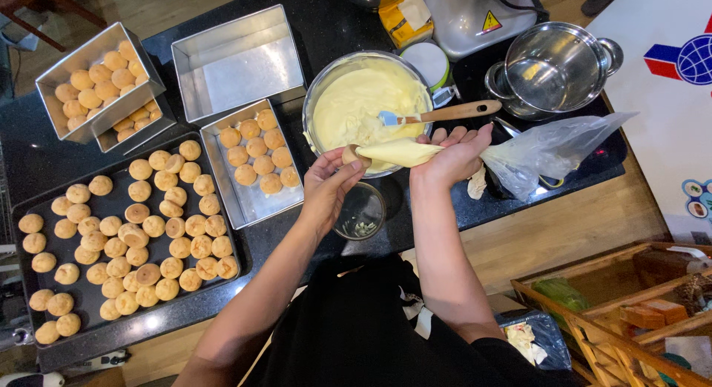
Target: The person fills small round cakes with cream using a piping bag. They pick up each cake, pipe cream into the center, and place it back on the tray. The person also refills the piping bag from a mixing bowl during the process.
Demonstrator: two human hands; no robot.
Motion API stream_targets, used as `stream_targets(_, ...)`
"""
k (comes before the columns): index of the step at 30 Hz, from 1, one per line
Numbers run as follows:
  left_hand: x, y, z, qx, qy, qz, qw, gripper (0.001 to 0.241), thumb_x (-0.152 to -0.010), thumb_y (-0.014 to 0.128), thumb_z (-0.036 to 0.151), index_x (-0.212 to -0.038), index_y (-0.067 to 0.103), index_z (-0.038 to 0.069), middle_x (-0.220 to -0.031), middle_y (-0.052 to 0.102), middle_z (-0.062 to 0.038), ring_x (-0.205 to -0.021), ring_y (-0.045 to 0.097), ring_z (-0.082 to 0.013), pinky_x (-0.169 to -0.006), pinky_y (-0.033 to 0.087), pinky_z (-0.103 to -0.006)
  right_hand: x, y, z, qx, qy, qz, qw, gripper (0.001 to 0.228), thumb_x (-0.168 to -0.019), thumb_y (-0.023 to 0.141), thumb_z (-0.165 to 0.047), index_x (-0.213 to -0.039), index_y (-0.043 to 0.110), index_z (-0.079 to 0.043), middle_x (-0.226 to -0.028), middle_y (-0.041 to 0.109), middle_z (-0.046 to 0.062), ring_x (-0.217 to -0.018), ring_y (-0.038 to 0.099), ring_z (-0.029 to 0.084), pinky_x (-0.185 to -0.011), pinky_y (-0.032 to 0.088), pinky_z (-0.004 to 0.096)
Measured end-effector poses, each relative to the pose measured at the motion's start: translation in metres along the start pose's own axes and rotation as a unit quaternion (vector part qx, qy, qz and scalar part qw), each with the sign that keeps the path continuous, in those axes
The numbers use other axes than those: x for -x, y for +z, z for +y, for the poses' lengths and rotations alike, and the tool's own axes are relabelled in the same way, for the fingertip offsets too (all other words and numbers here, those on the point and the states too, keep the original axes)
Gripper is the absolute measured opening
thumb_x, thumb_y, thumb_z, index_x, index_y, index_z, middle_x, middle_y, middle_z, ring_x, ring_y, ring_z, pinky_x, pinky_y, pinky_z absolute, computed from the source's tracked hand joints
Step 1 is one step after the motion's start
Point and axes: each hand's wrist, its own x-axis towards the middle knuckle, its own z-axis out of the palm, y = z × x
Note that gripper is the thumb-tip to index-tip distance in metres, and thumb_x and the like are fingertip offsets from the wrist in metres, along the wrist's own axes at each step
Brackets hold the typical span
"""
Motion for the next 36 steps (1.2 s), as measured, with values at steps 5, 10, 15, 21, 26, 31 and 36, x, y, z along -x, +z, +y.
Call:
stream_targets(5, 0.0, -0.003, -0.003, -0.008, -0.012, 0.006, 1.0, 0.04, -0.089, 0.072, -0.003, -0.125, 0.057, -0.005, -0.114, 0.068, -0.015, -0.104, 0.072, -0.0231, -0.094, 0.06, -0.0337, -0.002, -0.004, 0.005, 0.001, -0.06, -0.001, 0.998, 0.055, -0.103, 0.053, -0.045, -0.063, 0.027, -0.016, -0.052, 0.027, -0.001, -0.045, 0.03, 0.014, -0.04, 0.031, 0.034)
stream_targets(10, 0.001, -0.019, -0.003, 0.004, -0.015, -0.003, 1.0, 0.036, -0.09, 0.07, -0.003, -0.124, 0.058, -0.003, -0.111, 0.071, -0.016, -0.103, 0.072, -0.0251, -0.094, 0.061, -0.0353, -0.035, -0.031, 0.015, 0.036, -0.094, 0.041, 0.994, 0.047, -0.102, 0.058, -0.045, -0.072, 0.036, -0.016, -0.056, 0.03, -0.004, -0.046, 0.033, 0.012, -0.039, 0.029, 0.031)
stream_targets(15, 0.01, -0.081, 0.009, 0.015, 0.025, -0.016, 0.999, 0.033, -0.092, 0.068, -0.001, -0.124, 0.061, 0.001, -0.115, 0.071, -0.014, -0.106, 0.071, -0.0235, -0.091, 0.061, -0.0352, -0.072, -0.062, 0.008, 0.159, -0.411, -0.008, 0.898, 0.037, -0.106, 0.063, -0.04, -0.125, 0.053, -0.01, -0.107, 0.065, 0.003, -0.08, 0.061, 0.015, -0.067, 0.053, 0.037)
stream_targets(21, 0.025, -0.195, 0.056, -0.498, 0.153, 0.126, 0.844, 0.049, -0.076, 0.083, 0.016, -0.116, 0.059, 0.003, -0.101, 0.065, -0.011, -0.091, 0.066, -0.0262, -0.083, 0.057, -0.0406, -0.038, -0.042, -0.019, 0.096, -0.21, -0.053, 0.972, 0.055, -0.103, 0.056, -0.05, -0.07, 0.033, -0.013, -0.054, 0.031, -0.001, -0.043, 0.037, 0.015, -0.04, 0.041, 0.035)
stream_targets(26, 0.013, -0.245, 0.051, -0.815, 0.164, 0.129, 0.541, 0.063, -0.068, 0.085, 0.024, -0.121, 0.057, 0.007, -0.112, 0.065, -0.014, -0.104, 0.064, -0.0353, -0.095, 0.038, -0.0584, 0.009, 0.001, -0.005, 0.103, -0.18, -0.078, 0.975, 0.049, -0.1, 0.06, -0.045, -0.068, 0.038, -0.015, -0.053, 0.03, -0.001, -0.044, 0.037, 0.014, -0.039, 0.037, 0.036)
stream_targets(31, 0.012, -0.258, 0.041, -0.784, 0.205, 0.116, 0.575, 0.064, -0.074, 0.083, 0.023, -0.127, 0.053, 0.005, -0.119, 0.061, -0.016, -0.109, 0.058, -0.0378, -0.096, 0.037, -0.0552, 0.029, 0.006, 0.013, 0.12, -0.153, -0.159, 0.968, 0.057, -0.105, 0.06, -0.045, -0.065, 0.035, -0.014, -0.053, 0.032, 0.001, -0.045, 0.041, 0.018, -0.043, 0.043, 0.038)
stream_targets(36, 0.028, -0.21, 0.061, -0.732, 0.27, 0.186, 0.597, 0.048, -0.079, 0.083, 0.016, -0.121, 0.061, 0.008, -0.12, 0.063, -0.014, -0.11, 0.056, -0.0396, -0.099, 0.038, -0.0506, 0.015, 0.004, 0.034, 0.199, -0.214, -0.208, 0.933, 0.05, -0.108, 0.06, -0.042, -0.07, 0.042, -0.015, -0.058, 0.04, 0.002, -0.053, 0.046, 0.017, -0.06, 0.05, 0.036)
